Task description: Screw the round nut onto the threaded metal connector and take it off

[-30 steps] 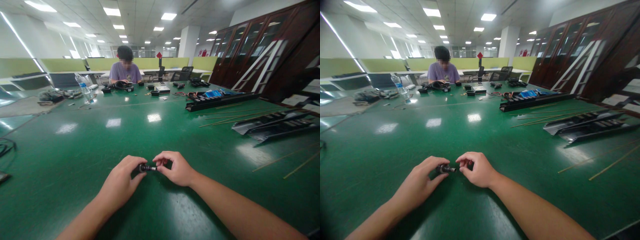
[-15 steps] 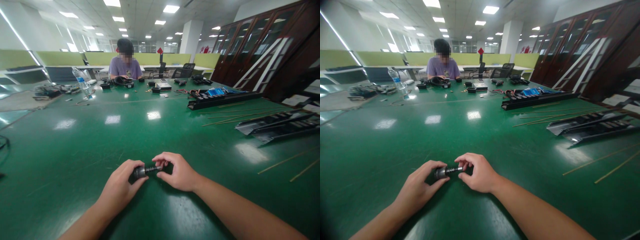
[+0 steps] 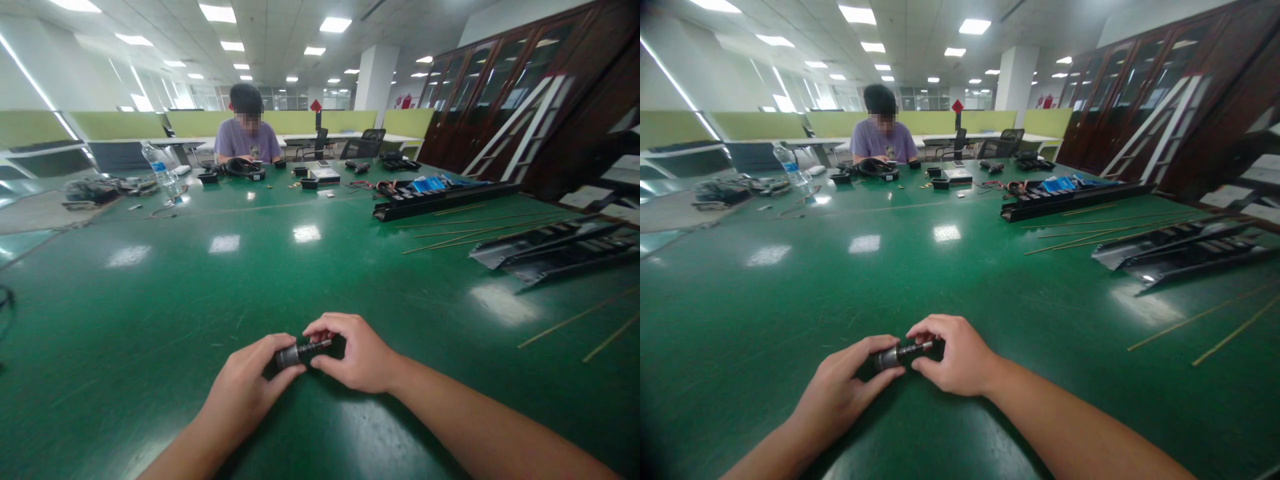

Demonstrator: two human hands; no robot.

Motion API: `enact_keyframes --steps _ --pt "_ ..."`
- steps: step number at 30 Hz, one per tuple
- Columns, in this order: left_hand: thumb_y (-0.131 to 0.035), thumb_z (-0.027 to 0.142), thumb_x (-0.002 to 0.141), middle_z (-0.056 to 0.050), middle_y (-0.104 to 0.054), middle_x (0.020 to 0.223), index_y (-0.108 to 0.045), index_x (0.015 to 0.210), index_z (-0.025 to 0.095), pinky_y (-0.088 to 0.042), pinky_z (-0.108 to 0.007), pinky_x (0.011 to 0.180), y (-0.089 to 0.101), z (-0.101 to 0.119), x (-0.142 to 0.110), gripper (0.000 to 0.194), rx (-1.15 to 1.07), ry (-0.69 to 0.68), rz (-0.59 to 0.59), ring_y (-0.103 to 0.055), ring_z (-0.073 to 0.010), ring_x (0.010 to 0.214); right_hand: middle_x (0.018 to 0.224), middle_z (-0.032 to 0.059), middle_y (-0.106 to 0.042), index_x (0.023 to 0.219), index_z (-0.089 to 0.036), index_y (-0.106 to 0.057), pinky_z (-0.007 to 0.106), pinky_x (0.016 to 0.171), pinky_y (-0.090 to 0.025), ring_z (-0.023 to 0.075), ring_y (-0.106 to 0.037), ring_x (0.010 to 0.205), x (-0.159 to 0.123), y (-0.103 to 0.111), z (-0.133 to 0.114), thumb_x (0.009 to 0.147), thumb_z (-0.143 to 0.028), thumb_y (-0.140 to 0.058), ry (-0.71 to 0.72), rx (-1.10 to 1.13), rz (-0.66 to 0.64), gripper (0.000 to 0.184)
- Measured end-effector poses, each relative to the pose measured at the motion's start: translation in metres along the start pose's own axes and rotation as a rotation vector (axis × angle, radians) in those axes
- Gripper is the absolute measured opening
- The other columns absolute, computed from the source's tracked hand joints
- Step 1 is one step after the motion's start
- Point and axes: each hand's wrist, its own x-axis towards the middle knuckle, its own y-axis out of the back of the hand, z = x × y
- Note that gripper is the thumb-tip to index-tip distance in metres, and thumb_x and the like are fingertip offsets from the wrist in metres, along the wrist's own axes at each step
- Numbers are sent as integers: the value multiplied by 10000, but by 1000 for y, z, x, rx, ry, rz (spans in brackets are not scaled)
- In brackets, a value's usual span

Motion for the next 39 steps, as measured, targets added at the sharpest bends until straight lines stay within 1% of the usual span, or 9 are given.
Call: enact_keyframes --steps 5,17,22,27,31,34,39 --pt "-680 339 880 11 -723 1038 -577 1149 263 -564 -226 827 0 2 0 298 -7 -18 -5 -708 -143 911 885 17 -689 1026 -194 -684 274 746 -486 162 -632 790 -1 -2 1 713 -144 -742 19 -12 -20 323" --pt "-693 327 871 -5 -729 1016 -593 1122 244 -568 -230 823 -2 6 0 282 -33 -38 18 -712 -151 902 815 12 -722 921 -201 -737 255 706 -467 149 -649 734 -1 -5 0 777 -185 -719 4 -31 -28 147" --pt "-688 337 874 -18 -731 1017 -591 1126 235 -576 -253 805 -2 5 0 289 0 -56 19 -715 -167 895 794 12 -721 901 -196 -743 250 678 -462 150 -647 718 -1 -5 -2 773 -193 -718 -27 -27 -28 131" --pt "-688 312 876 -34 -719 1044 -589 1133 228 -569 -290 850 -4 4 -2 288 -1 -60 9 -699 -182 941 783 9 -720 883 -187 -739 246 666 -461 150 -645 709 -1 -6 -2 757 -188 -726 -50 -17 -36 127" --pt "-678 265 882 -47 -706 1033 -594 1124 219 -561 -278 839 -4 6 -2 261 -47 -37 -15 -685 -175 937 789 12 -726 880 -190 -739 248 667 -467 153 -649 710 -2 -5 -1 762 -197 -720 -61 -14 -58 120" --pt "-665 257 890 -61 -699 1027 -594 1124 210 -556 -279 837 -4 9 -1 250 -61 -45 -21 -679 -180 937 787 13 -730 881 -192 -744 247 661 -471 153 -652 705 -2 -4 -1 761 -202 -721 -65 -13 -66 123" --pt "-667 235 885 -49 -694 1028 -581 1134 217 -551 -275 835 -2 8 -1 264 -71 -58 -34 -674 -173 937 778 10 -731 878 -192 -749 241 648 -470 150 -651 694 -2 -4 -1 755 -201 -726 -76 -9 -76 126"
